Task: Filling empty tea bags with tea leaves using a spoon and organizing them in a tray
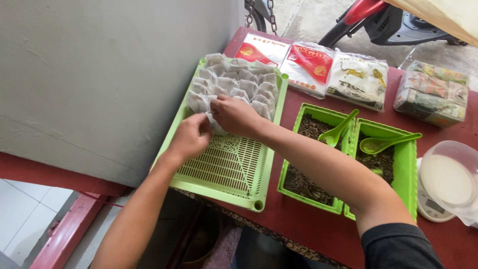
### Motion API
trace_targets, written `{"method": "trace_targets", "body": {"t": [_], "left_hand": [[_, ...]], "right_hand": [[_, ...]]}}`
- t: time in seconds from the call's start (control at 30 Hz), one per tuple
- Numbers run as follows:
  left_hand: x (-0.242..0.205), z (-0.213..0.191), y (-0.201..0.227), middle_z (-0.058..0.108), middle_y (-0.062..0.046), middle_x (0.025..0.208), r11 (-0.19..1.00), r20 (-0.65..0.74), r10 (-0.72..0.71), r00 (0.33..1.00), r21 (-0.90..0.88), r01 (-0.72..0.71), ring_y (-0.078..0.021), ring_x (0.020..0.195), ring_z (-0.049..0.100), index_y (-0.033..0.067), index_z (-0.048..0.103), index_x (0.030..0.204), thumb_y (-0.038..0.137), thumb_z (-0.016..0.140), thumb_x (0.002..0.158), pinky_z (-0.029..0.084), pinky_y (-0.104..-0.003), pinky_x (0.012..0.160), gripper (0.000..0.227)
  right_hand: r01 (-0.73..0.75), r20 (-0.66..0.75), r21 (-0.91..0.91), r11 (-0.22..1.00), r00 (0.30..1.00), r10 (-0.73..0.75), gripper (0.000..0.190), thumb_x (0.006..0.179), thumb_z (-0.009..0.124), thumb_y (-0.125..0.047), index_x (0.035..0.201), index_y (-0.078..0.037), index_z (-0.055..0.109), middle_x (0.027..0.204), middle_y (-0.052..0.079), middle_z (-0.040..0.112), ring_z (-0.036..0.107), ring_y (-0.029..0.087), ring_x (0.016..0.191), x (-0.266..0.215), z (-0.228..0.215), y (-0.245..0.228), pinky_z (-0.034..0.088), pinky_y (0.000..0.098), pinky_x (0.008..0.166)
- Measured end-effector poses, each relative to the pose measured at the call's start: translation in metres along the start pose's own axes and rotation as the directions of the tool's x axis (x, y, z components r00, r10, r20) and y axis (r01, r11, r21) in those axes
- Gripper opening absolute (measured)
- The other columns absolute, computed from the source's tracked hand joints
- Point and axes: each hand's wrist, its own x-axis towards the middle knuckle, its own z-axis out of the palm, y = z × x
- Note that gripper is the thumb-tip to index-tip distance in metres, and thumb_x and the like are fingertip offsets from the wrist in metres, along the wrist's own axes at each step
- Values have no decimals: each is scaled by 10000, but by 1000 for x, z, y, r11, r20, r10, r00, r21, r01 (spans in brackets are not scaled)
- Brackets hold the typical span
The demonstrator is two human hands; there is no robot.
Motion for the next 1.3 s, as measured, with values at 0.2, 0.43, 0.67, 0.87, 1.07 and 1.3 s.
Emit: {"method": "trace_targets", "body": {"t": [0.2,0.43,0.67,0.87,1.07,1.3], "left_hand": [[-2,-10,20,701,-194,1111,999,180,52,982,1,-53,-431,1148,647,44,715,1111,201,675,885,511,-550,989,278],[14,2,-17,674,-60,925,978,1,145,989,152,-143,-316,963,708,145,700,992,206,609,929,575,-472,813,127],[23,5,-18,664,-87,903,950,23,245,969,192,-245,-352,955,694,150,686,958,135,536,918,570,-469,800,156],[34,14,-19,662,-103,881,945,46,237,971,223,-241,-373,945,686,152,685,932,164,549,910,562,-493,807,139],[33,21,-22,628,-88,828,945,46,252,967,202,-256,-361,924,674,145,661,875,178,595,887,554,-469,795,75],[31,19,-8,585,-135,738,964,112,184,977,174,-202,-416,848,658,114,549,751,241,584,888,524,-503,684,190]], "right_hand": [[45,-92,-47,998,995,-49,262,892,672,-122,1105,-110,520,995,168,531,652,554,713,-5,-10,-12,592,619,653],[127,-267,-124,984,951,-156,347,847,741,-161,1115,-128,523,1092,127,498,671,491,793,-24,-2,-6,605,552,653],[146,-198,-13,989,969,-146,158,818,742,-171,897,-158,605,936,61,587,678,413,764,-26,0,-2,570,517,628],[212,-164,-38,977,963,-215,172,796,738,-188,883,-142,597,921,52,613,693,377,810,-32,11,4,569,518,627],[265,-98,-153,952,955,-282,213,794,753,-214,905,-145,584,921,35,576,684,326,853,-36,23,19,572,463,652],[249,-138,-444,861,930,-340,315,747,760,-329,945,-154,590,918,30,550,642,264,857,-33,40,28,543,394,664]]}}
